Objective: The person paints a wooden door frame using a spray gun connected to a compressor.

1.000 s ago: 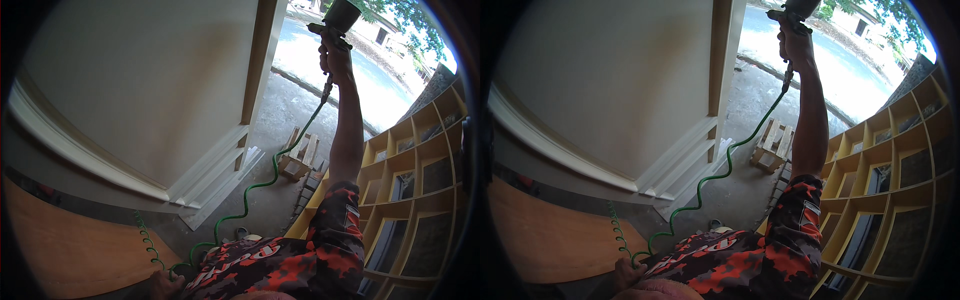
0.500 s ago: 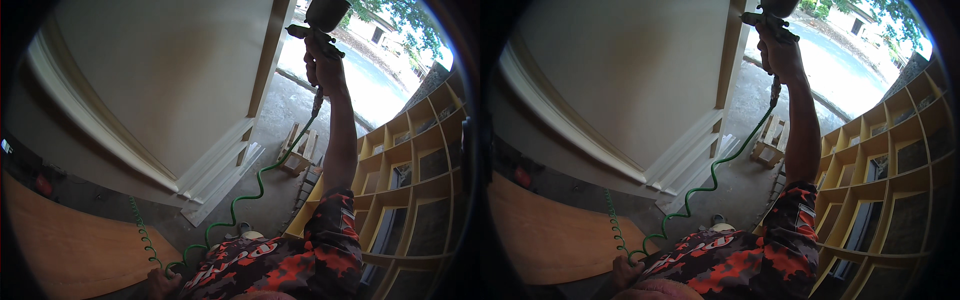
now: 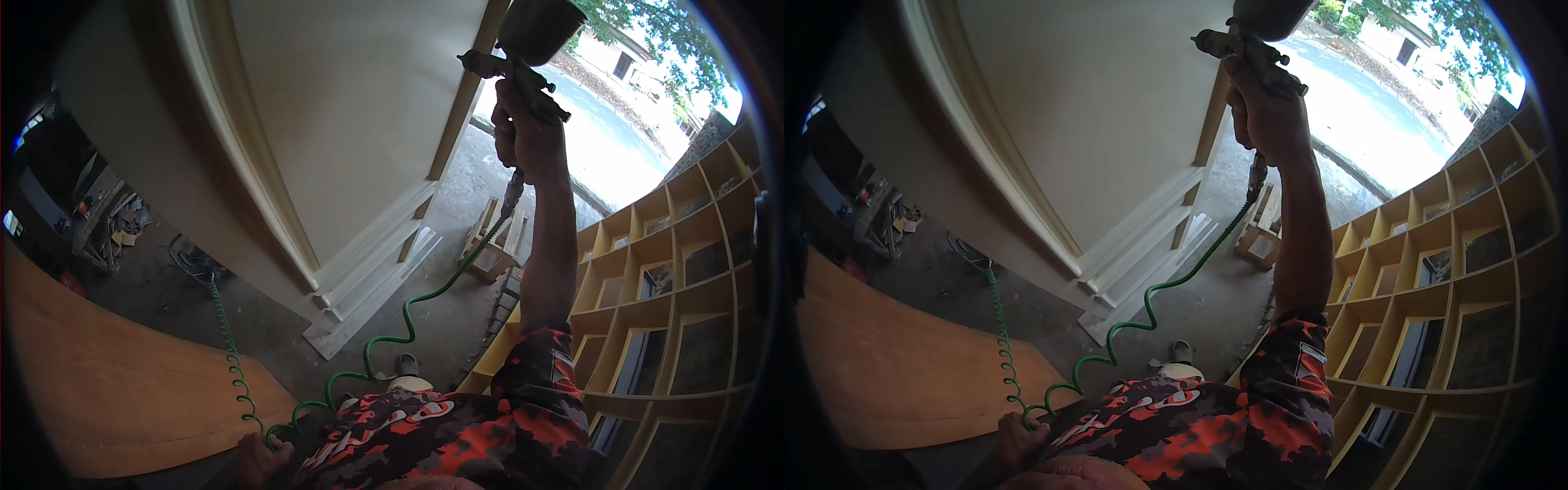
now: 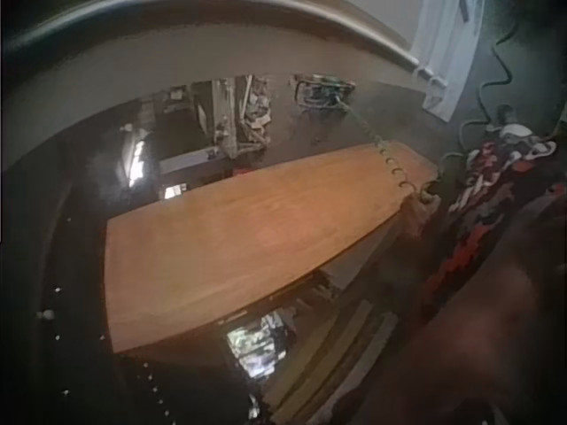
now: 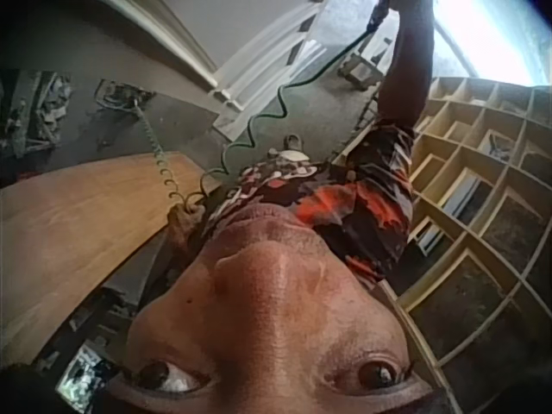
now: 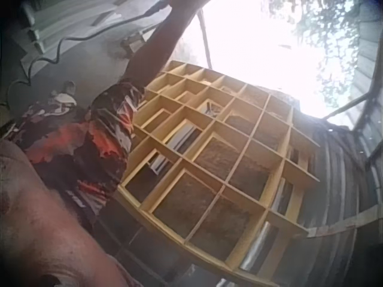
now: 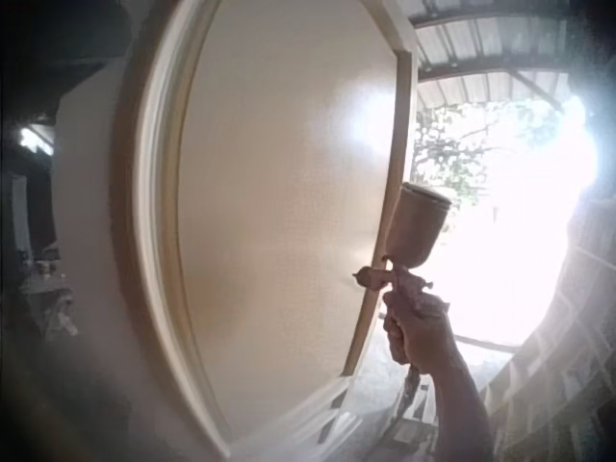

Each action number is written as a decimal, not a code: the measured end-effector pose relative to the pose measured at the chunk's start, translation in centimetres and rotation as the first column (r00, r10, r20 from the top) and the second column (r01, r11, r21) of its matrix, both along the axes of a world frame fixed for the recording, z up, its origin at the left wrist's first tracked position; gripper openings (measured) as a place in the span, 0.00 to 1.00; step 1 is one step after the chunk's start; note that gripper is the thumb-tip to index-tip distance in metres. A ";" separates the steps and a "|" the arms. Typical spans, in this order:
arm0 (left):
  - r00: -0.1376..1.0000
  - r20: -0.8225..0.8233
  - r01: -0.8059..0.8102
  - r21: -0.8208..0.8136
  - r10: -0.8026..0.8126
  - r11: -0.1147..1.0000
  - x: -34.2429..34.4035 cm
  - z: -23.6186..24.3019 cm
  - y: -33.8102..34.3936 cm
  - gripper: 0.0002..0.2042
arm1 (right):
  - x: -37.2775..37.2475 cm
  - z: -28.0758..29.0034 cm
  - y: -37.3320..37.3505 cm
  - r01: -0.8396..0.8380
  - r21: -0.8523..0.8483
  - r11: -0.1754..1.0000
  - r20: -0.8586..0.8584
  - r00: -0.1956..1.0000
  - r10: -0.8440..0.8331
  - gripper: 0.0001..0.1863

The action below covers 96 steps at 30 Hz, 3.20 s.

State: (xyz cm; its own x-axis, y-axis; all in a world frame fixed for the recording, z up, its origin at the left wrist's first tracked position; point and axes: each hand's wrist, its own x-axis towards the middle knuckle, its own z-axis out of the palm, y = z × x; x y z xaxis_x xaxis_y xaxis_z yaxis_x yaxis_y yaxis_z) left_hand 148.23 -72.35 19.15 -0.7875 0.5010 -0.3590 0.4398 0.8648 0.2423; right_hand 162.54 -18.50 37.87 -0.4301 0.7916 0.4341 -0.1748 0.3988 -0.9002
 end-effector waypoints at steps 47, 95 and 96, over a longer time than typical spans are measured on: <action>0.970 0.238 0.072 -0.083 -0.050 0.994 -11.6 -9.9 -16.1 0.18 | -7.7 -1.0 -32.3 -0.317 0.421 0.850 0.005 0.938 0.347 0.16; 0.988 0.151 0.027 0.031 -0.032 0.999 -1.9 -4.8 6.1 0.17 | 3.0 0.4 5.7 0.096 0.021 0.995 0.018 0.995 -0.096 0.27; 0.983 0.186 -0.003 0.027 -0.002 1.000 -1.5 -4.4 6.6 0.17 | 3.2 0.3 6.4 0.116 0.036 0.993 0.028 0.993 -0.117 0.27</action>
State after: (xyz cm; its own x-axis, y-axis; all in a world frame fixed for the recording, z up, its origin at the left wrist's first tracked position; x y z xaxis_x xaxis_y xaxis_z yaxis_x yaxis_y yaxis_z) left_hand 146.73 -65.73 14.74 -0.7088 0.5120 -0.4853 0.3845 0.8571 0.3428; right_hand 165.72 -12.06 38.20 -0.3490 0.8219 0.4502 -0.0989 0.4454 -0.8898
